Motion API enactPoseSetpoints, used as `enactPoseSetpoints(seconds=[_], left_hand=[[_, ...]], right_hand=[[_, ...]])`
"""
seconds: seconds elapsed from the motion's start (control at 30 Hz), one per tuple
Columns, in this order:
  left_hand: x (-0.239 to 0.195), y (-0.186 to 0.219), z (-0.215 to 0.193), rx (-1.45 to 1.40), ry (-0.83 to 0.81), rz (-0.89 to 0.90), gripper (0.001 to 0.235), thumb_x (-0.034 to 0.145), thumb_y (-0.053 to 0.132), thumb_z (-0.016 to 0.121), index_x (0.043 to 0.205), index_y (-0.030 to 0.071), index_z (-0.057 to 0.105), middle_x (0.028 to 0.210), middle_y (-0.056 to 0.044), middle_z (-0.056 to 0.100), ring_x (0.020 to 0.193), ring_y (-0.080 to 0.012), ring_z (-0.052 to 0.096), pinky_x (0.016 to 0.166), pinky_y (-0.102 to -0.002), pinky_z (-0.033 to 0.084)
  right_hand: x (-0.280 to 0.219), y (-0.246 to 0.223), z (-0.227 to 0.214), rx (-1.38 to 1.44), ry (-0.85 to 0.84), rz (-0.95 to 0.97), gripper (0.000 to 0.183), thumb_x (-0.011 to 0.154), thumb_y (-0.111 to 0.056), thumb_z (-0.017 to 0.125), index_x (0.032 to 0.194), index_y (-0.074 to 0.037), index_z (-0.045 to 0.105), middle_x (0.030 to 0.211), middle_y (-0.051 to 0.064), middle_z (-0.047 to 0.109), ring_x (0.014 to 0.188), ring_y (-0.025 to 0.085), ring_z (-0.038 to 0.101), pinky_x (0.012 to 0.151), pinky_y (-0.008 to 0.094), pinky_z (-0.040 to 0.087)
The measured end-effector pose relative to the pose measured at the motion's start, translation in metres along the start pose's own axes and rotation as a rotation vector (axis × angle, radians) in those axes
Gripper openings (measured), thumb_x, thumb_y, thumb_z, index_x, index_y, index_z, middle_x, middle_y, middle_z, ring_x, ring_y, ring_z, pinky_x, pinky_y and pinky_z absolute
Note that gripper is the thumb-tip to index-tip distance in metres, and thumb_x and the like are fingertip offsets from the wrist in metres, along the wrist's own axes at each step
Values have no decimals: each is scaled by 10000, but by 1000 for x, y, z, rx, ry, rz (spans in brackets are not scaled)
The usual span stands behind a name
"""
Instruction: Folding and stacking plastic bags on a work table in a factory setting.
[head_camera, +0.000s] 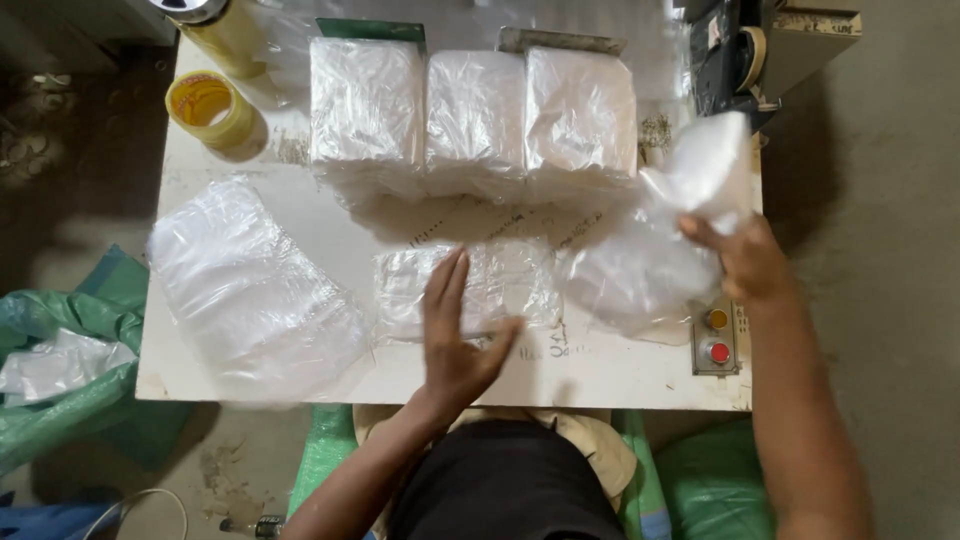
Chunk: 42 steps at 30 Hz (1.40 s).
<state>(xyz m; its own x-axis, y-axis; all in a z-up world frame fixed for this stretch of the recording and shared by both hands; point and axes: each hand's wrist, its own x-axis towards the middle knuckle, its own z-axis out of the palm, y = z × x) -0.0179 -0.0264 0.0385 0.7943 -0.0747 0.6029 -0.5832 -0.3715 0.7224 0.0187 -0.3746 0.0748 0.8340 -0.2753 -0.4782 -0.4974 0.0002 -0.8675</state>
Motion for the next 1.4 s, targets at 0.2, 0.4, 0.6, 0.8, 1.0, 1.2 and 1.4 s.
enactPoseSetpoints(seconds=[0.2, 0.4, 0.6, 0.8, 1.0, 1.2, 1.4], left_hand=[[15, 19, 23, -8, -369, 218, 1180, 863, 672, 810, 1681, 163, 130, 1767, -137, 29, 1674, -338, 33, 1404, -630, 55], [-12, 51, -56, -617, -1187, -791, 393, 865, 287, 773, 1194, 80, 719, 1062, 23, 736, 929, -94, 639, 858, -248, 533], [-68, 42, -81, -955, -723, -1727, 396, 929, 368, 668, 1016, -16, 717, 1037, -136, 763, 958, -212, 704, 899, -307, 518], [-17, 35, -113, 76, -614, -533, 339, 949, 430, 624, 882, 142, 791, 830, 1, 819, 719, -168, 751, 619, -328, 529], [-82, -33, -63, -1027, -1095, -942, 801, 989, 640, 369, 1432, -2, 551, 1466, -191, 575, 1357, -269, 546, 1194, -378, 384], [-116, -51, -65, -1609, -471, -1699, 1267, 725, 972, 282, 1417, -44, 586, 1286, -277, 654, 1193, -402, 641, 1023, -464, 546], [-2, -33, -94, -343, -496, -482, 551, 710, 230, 907, 1115, -51, 660, 1072, -287, 723, 1054, -540, 652, 876, -603, 500]], right_hand=[[-63, 171, -6, -1185, -98, -1041, 605, 1085, -296, 421, 1617, -73, 240, 1579, 100, 400, 1488, 214, 343, 1321, 407, 175], [-187, 123, 49, 333, -225, -48, 180, 1010, -250, 652, 1026, -72, 672, 841, -13, 618, 817, 112, 592, 725, 300, 463], [-168, 50, 109, -198, -1045, -252, 1001, 943, -857, 321, 1601, -103, 306, 1699, 123, 291, 1569, 289, 277, 1205, 477, 229], [-111, 164, 134, -277, -1269, 145, 992, 831, -819, 380, 1500, -97, 506, 1435, 67, 615, 1217, 173, 619, 981, 288, 492], [-122, 65, 132, 134, -1594, -327, 1276, 911, -1036, 372, 1648, -26, 119, 1738, 154, -100, 1629, 317, -104, 1304, 561, 61], [-129, 121, 136, -216, -535, 146, 634, 710, -250, 888, 1318, -129, 755, 1335, 48, 761, 1206, 164, 685, 1009, 281, 495], [-56, 133, 157, -166, -231, -380, 561, 708, -96, 904, 1242, -83, 732, 1235, 148, 750, 1242, 285, 660, 1130, 452, 450]])
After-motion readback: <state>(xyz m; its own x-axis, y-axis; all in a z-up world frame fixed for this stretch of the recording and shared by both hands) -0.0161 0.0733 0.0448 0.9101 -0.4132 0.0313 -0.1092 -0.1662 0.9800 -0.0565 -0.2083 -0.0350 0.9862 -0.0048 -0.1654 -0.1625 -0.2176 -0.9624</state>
